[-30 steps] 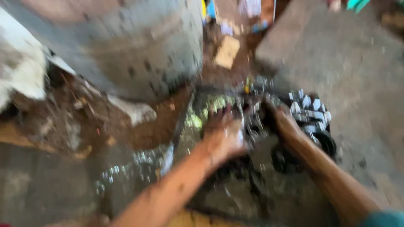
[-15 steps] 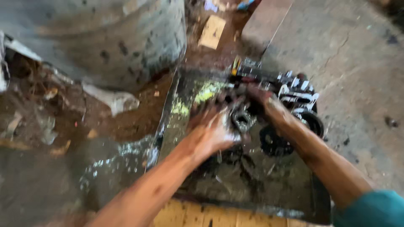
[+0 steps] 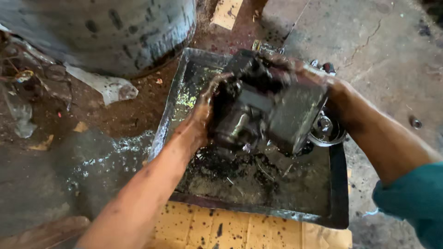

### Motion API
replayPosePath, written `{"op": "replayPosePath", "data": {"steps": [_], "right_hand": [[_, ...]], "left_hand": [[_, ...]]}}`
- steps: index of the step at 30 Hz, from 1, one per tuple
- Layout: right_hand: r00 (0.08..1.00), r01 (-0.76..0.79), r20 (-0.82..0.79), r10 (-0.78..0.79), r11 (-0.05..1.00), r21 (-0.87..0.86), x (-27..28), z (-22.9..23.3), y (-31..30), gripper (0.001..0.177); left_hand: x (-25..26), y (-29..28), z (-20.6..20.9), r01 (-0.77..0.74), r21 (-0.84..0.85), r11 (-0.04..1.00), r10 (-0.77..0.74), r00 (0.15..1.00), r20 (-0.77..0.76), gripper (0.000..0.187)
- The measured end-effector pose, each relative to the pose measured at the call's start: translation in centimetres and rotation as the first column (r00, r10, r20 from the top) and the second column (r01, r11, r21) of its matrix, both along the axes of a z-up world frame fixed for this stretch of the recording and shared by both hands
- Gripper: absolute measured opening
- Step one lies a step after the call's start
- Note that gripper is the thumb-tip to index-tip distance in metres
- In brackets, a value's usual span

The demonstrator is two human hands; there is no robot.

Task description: The person scrubs and rinses disassembled engine components in a black tray filled with dark liquid. They handle multiple parts including a cylinder head, crankcase, and pulley, turning them over and rubbing surfaces by hand to remove grime.

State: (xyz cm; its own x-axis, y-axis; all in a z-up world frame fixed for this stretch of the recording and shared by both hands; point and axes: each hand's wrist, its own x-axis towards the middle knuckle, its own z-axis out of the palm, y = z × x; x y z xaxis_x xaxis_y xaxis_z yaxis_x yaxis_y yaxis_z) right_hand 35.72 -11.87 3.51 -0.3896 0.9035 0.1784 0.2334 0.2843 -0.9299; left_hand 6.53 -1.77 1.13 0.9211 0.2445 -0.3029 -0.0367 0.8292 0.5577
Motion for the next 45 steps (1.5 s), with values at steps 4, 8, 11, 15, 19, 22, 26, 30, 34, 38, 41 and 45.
{"op": "replayPosePath", "data": {"steps": [4,8,11,15,19,22,26,30,34,38,41,45], "right_hand": [[0.98,0.195,0.073,-0.185,0.968,-0.158,-2.0,1.8,-0.2,0.085],[0.944,0.327,0.124,-0.307,0.922,-0.205,-4.1,5.2,-0.6,0.079],[0.911,0.411,0.16,-0.381,0.876,-0.254,-4.5,6.0,-1.8,0.074],[0.866,0.5,0.194,-0.461,0.813,-0.298,-4.7,6.2,-3.1,0.069],[0.846,0.532,0.192,-0.497,0.786,-0.315,-5.2,5.1,-1.3,0.063],[0.785,0.617,0.193,-0.589,0.716,-0.327,-4.5,0.9,0.9,0.059],[0.606,0.795,0.332,-0.723,0.565,-0.22,-3.2,-9.4,-1.9,0.054],[0.375,0.728,0.586,-0.718,0.62,0.293,-6.8,-18.5,-8.0,0.067],[-0.279,0.435,0.721,-0.634,0.586,0.684,-12.1,-20.2,-8.6,0.075],[0.276,0.654,0.775,-0.568,0.702,0.282,-13.2,-18.9,-3.9,0.069],[0.38,0.74,0.806,-0.453,0.672,0.029,-12.4,-19.1,0.0,0.065],[0.442,0.687,0.771,-0.458,0.726,0.037,-10.7,-19.7,3.5,0.062]], "left_hand": [[0.8,-0.9,-0.4,0.042,-0.292,0.955,0.02,0.979,0.205,0.069],[1.3,-1.1,-0.8,0.008,-0.308,0.951,0.086,0.953,0.292,0.058],[1.4,-1.2,-1.6,-0.078,-0.323,0.943,0.163,0.955,0.246,0.061],[1.4,-1.4,-2.2,-0.118,-0.325,0.938,0.183,0.967,0.178,0.059],[0.4,-1.3,-1.6,-0.106,-0.347,0.932,0.171,0.972,0.161,0.062],[-0.4,-0.9,-0.5,0.121,-0.346,0.93,0.081,0.853,0.516,0.068],[-1.3,1.6,1.2,-0.122,0.444,0.888,0.23,0.953,-0.199,0.085],[-3.2,1.8,1.4,0.218,0.958,0.188,0.445,0.85,-0.281,0.101],[-4.7,0.8,-0.2,0.384,0.91,0.159,0.475,0.778,-0.411,0.104],[-4.9,0.7,-0.9,0.249,0.968,0.029,0.477,0.848,-0.233,0.103],[-4.8,0.8,-0.5,0.152,0.977,-0.152,0.455,0.888,-0.067,0.111],[-3.4,1.4,-0.6,0.387,0.896,-0.218,0.575,0.793,-0.202,0.12]]}}
